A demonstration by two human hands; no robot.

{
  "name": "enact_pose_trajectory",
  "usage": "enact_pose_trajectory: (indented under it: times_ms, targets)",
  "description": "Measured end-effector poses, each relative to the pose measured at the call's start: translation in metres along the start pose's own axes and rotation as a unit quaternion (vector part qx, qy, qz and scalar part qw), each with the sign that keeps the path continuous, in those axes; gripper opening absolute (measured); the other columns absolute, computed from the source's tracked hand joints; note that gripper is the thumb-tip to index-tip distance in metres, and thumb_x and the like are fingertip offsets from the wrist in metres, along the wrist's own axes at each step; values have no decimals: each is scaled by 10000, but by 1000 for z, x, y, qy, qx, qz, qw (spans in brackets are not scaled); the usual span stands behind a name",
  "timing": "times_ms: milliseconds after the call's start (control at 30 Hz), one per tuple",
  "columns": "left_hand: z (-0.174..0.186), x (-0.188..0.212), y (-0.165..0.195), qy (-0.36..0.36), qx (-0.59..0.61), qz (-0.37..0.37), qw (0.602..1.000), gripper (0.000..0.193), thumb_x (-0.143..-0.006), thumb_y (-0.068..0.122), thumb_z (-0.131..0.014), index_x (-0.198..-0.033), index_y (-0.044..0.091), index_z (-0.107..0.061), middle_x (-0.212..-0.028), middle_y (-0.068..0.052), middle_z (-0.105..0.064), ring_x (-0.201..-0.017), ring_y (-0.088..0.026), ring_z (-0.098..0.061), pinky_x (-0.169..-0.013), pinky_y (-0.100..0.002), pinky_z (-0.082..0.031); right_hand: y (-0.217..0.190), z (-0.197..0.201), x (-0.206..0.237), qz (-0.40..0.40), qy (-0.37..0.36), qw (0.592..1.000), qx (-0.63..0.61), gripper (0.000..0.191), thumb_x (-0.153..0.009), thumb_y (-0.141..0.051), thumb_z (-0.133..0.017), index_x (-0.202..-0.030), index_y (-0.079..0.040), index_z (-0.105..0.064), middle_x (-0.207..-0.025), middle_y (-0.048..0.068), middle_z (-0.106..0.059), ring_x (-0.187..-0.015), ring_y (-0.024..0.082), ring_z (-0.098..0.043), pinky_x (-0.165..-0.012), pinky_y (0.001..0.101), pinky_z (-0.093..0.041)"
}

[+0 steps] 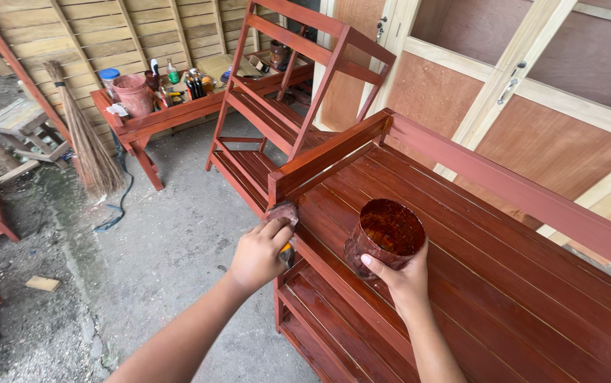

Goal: The person applies reddish-brown wood stain to a slatted wooden shelf unit using a wide brush, holding a container of stain in the other hand. They brush the top surface, edges, rails, and lower shelves, moving around the furniture to coat different sides.

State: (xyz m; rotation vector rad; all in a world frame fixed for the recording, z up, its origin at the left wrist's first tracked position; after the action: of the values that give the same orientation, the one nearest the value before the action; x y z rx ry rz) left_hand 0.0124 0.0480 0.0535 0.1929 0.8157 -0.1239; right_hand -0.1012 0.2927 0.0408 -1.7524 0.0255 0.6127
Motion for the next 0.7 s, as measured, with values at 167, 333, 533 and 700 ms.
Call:
enact_pose_trajectory:
  times_ms: [167,333,533,700]
  targets:
    - [-30,-15,-24,21,28,9,999,268,-734,80,-724,-992,96,-654,-1010,-116,-652,-852,-330,-664,-734,-430,-567,-4,-11,-7,14,15,1000,13,923,-708,-69,-865,-1458,-60,-328,-1384,136,-533,-1276,241,-575,-1075,425,-514]
    - [-25,-19,-29,71,27,-51,996,281,-683,82,-708,-952,84,-624,-982,-130,-637,-806,-343,-653,-702,-431,-559,-2,-30,-5,11,14,999,45,925,-695,-99,-881,-1449,-51,-348,-1361,132,-565,-1249,238,-598,-1048,418,-532]
    - [16,-53,-36,125,31,-17,991,215,-760,82,-744,-936,85,-621,-931,-115,-598,-792,-330,-647,-710,-423,-560,-1,-44,-3,19,22,997,65,941,-687,-123,-895,-1458,-45,-361,-1362,135,-584,-1247,243,-606,-1058,417,-521]
    - [72,-83,-41,190,75,20,979,293,-716,71,-793,-973,19,-661,-893,-146,-596,-765,-342,-643,-670,-434,-534,-2,-49,-1,20,34,996,75,948,-684,-155,-899,-1459,-42,-364,-1368,140,-583,-1255,250,-606,-1066,424,-517]
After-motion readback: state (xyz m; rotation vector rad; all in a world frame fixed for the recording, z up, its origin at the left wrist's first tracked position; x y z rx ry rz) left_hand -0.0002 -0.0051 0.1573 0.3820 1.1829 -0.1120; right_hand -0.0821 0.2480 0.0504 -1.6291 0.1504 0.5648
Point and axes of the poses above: each hand's wrist, its own x-axis away from the middle knuckle, its own z-axis out of the back of the hand, y = z × x, the point moved 7 cm from there along -x, towards the middle knuckle
